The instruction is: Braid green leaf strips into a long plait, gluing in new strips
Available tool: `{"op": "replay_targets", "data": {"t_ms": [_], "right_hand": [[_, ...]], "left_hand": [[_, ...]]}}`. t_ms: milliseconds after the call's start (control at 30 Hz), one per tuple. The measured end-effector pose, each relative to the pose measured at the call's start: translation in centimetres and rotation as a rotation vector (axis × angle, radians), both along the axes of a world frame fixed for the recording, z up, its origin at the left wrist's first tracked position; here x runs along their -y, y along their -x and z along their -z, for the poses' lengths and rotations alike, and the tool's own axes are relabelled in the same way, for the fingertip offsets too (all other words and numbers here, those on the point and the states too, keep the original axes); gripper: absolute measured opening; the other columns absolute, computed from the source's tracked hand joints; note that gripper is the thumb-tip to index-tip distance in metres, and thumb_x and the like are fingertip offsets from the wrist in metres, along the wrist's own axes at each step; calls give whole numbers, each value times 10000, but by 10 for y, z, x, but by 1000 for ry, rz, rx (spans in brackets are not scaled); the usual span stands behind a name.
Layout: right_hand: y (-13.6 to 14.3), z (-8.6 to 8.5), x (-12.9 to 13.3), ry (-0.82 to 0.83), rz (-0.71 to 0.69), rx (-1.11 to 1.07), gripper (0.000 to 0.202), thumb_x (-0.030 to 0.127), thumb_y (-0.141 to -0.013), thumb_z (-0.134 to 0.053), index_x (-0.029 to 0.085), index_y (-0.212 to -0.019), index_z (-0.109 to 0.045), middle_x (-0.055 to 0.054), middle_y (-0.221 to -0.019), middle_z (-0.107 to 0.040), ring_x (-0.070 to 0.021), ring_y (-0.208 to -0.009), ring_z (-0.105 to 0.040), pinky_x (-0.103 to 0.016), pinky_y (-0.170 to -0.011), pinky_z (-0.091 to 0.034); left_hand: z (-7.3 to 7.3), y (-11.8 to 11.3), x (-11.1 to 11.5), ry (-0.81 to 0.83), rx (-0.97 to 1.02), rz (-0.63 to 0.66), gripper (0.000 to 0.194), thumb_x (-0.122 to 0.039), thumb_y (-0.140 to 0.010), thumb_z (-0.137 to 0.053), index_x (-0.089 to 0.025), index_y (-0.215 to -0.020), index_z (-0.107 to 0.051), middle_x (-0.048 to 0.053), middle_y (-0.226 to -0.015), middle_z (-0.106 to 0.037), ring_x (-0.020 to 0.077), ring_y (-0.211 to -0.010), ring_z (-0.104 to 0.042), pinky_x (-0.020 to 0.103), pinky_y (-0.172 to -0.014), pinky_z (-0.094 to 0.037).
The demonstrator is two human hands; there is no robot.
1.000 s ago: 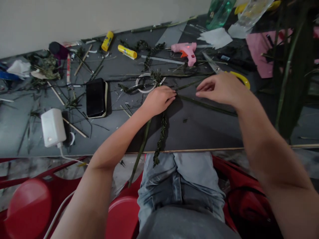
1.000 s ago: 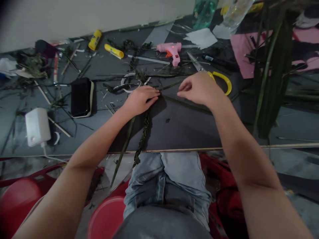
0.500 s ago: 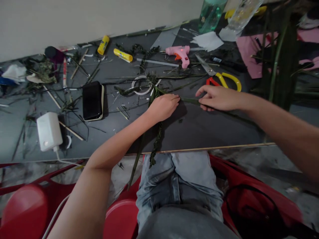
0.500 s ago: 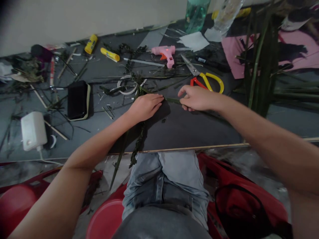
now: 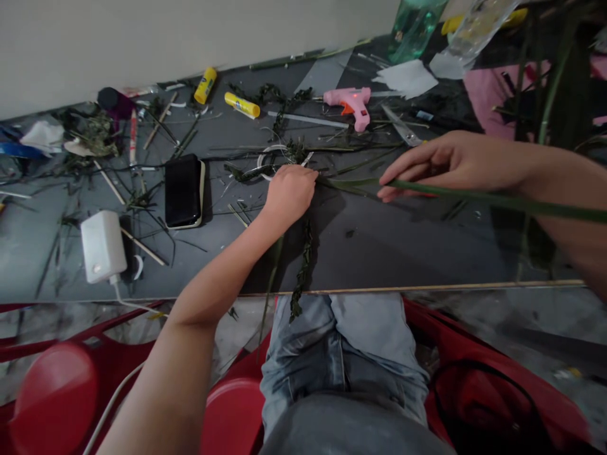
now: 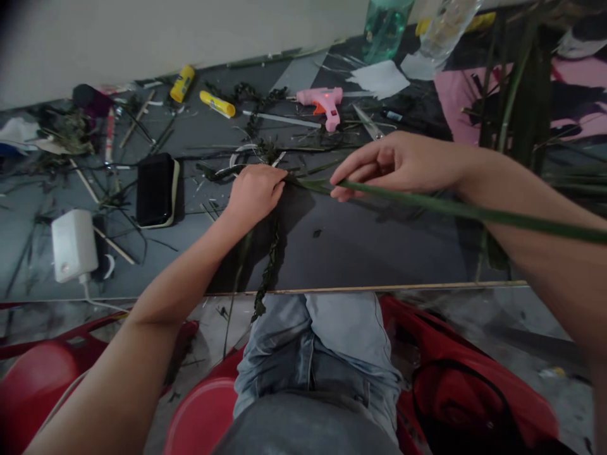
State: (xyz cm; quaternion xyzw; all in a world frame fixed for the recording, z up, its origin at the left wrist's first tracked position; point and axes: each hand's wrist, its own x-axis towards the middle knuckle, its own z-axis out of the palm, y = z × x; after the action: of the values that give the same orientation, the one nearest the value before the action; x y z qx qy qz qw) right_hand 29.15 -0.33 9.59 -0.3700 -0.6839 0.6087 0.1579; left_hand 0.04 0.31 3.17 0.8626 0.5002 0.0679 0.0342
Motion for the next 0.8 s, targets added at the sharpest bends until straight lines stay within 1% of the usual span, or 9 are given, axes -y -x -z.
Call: {"op": "replay_targets", "data": {"t_ms": [100,200,267,400,500,600,633,700,800], "right_hand": [[18,2,2,-218,167,-157,214,435,-768,-861,266,-896,-829,34,-768,-783,-82,-685,-739,-151,-627,-576],[39,3,-7,-350,309,-300,224,480,-751,-874,277,-836,-832,52,-712,-747,-47,-603,-656,-160,-581,-517],[52,3,-19,-395,350,-358,203,474,-763,-874,288,-831,-833,51,-711,-732,-44,-595,-621,-162,-545,-473],[79,0,-43,-458,323,-464,45,362,-861,-801,327,-846,-824,47,-718,-717,-73,-586,-587,-208,-518,-461],[99,-4,-54,-450,234,-388,106,264,-890,-731,330,-925,-807,51,-804,-751,-101,-668,-644,-221,-562,-500],[109,-1,-63,-443,150,-204,234,250,-903,-701,319,-1117,-764,54,-874,-775,-131,-749,-702,-237,-634,-556],[108,3,-67,-477,200,-118,251,259,-914,-684,308,-1150,-751,49,-858,-773,-136,-722,-702,-252,-639,-569],[99,13,-78,-594,432,88,210,261,-924,-646,275,-1100,-761,29,-794,-760,-142,-642,-681,-285,-645,-581],[80,32,-94,-766,788,375,208,188,-901,-584,217,-962,-780,-19,-830,-770,-169,-749,-714,-356,-814,-595]], "left_hand": [[1,1,-2,7,-11,1,339,-232,-965,-506,-163,-1191,-750,123,-1231,-758,292,-1182,-689,452,-1049,-517],[2,-5,1,2,-11,-11,369,-340,-968,-559,-167,-1248,-727,119,-1261,-750,301,-1176,-694,452,-1042,-516],[3,-10,4,30,-34,-18,363,-348,-985,-544,-165,-1238,-730,117,-1258,-753,296,-1160,-703,437,-1025,-523],[5,-13,5,60,-60,-22,300,-327,-1002,-537,-186,-1152,-756,105,-1214,-773,267,-1121,-722,408,-1015,-526],[8,-12,3,29,-26,-42,282,-352,-997,-563,-208,-1132,-764,87,-1148,-796,240,-1071,-737,401,-1058,-510],[11,-12,1,7,-19,-62,289,-364,-998,-560,-203,-1109,-773,93,-1067,-808,238,-1035,-744,426,-1072,-507],[12,-13,0,5,-20,-49,284,-344,-1004,-546,-202,-1089,-777,91,-1047,-808,235,-1038,-742,437,-1083,-501],[12,-15,-2,8,-30,-4,292,-273,-1017,-502,-194,-1032,-783,82,-1031,-804,224,-1070,-732,452,-1118,-478],[9,-17,-3,-26,-28,44,328,-202,-1011,-465,-172,-954,-787,98,-1043,-792,233,-1126,-708,480,-1135,-456]]}}
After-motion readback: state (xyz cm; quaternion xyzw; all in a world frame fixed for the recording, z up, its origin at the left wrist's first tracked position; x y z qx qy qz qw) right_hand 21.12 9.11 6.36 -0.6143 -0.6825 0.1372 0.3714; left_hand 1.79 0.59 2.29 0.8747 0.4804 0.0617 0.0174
